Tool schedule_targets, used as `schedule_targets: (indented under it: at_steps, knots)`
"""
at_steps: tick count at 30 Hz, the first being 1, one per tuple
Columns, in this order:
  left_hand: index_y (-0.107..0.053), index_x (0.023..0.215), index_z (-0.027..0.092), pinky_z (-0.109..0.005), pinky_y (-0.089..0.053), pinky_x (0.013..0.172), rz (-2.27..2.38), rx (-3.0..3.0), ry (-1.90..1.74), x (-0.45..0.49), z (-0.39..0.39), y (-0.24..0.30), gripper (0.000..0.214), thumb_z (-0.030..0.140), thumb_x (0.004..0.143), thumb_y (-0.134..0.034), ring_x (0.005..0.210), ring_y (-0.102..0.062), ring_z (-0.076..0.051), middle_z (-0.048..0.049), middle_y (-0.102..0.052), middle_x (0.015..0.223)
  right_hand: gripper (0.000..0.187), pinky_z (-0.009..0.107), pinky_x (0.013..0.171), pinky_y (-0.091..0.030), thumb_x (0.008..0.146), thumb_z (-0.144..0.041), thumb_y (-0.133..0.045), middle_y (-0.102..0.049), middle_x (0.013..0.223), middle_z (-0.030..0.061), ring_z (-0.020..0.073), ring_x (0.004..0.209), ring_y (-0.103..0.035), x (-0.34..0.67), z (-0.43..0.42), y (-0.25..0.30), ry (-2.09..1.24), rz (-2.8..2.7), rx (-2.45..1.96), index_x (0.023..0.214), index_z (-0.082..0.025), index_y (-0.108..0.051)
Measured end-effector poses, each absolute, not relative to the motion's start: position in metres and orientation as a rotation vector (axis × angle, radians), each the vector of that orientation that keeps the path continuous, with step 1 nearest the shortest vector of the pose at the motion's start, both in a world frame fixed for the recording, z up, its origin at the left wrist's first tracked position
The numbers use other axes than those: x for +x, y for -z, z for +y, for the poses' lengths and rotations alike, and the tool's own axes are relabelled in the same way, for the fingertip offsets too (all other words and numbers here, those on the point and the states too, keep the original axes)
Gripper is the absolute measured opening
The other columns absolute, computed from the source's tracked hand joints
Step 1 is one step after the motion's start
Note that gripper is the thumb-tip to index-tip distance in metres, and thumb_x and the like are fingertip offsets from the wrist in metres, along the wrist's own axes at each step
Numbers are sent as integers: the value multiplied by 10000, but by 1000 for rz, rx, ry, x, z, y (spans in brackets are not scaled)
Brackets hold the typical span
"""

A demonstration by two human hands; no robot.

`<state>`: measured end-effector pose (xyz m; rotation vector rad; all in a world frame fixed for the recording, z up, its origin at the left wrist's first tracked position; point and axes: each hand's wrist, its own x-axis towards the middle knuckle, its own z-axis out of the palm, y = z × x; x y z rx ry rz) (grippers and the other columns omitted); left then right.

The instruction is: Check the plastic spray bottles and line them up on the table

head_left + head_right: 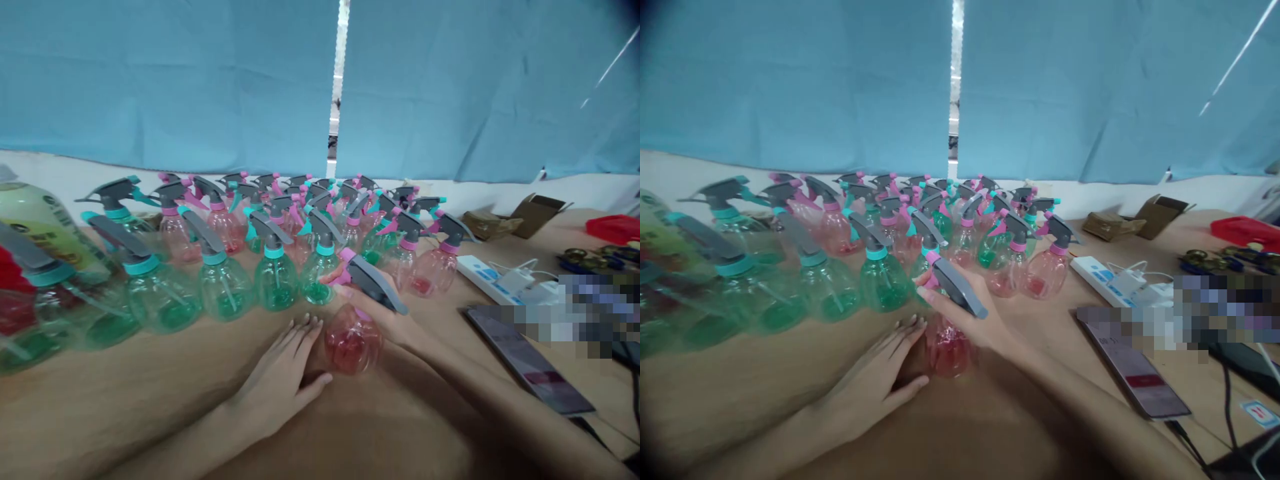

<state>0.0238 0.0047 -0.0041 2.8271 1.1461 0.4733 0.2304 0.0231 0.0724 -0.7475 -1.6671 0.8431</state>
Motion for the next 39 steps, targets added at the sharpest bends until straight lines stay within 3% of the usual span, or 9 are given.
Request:
schedule_targets:
  at_steps: [5,12,20,29,39]
  knots:
    - [-358,1405,94,-439,-346,1076,1166,2891,-501,21,2,6,588,421,932,-481,1330,-397,-276,-158,-429,1443,150,329,808,-495,863,-395,-602,-673,953,5,181,895,-638,231,25,-77,-893,-1729,-715,947,-272,-610]
    - [-370,1402,85,-439,-326,1092,1160,2903,-501,23,2,7,589,423,931,-479,1334,-392,-270,-158,-452,1426,178,300,612,-431,891,-431,-548,-560,732,-8,152,659,-529,234,26,-76,-782,-1797,-785,841,-262,-577]
    - [-379,1387,59,-455,-328,1089,1139,2895,-485,23,2,5,587,401,924,-493,1339,-381,-282,-182,-446,1424,275,273,557,-387,914,-425,-503,-457,659,-24,126,599,-461,232,25,-83,-619,-1873,-846,712,-239,-508]
    - [-351,1412,96,-461,-322,1091,1112,2850,-474,23,3,2,585,411,934,-471,1347,-368,-283,-167,-434,1437,271,317,655,-505,902,-474,-507,-566,658,-10,159,651,-569,232,28,-70,-688,-1775,-854,784,-258,-621]
    - [-381,1382,39,-456,-303,1103,1131,2880,-379,24,2,0,588,403,933,-490,1354,-355,-280,-186,-408,1449,204,332,677,-500,892,-441,-537,-611,741,-2,176,698,-597,233,28,-74,-696,-1794,-830,853,-267,-635]
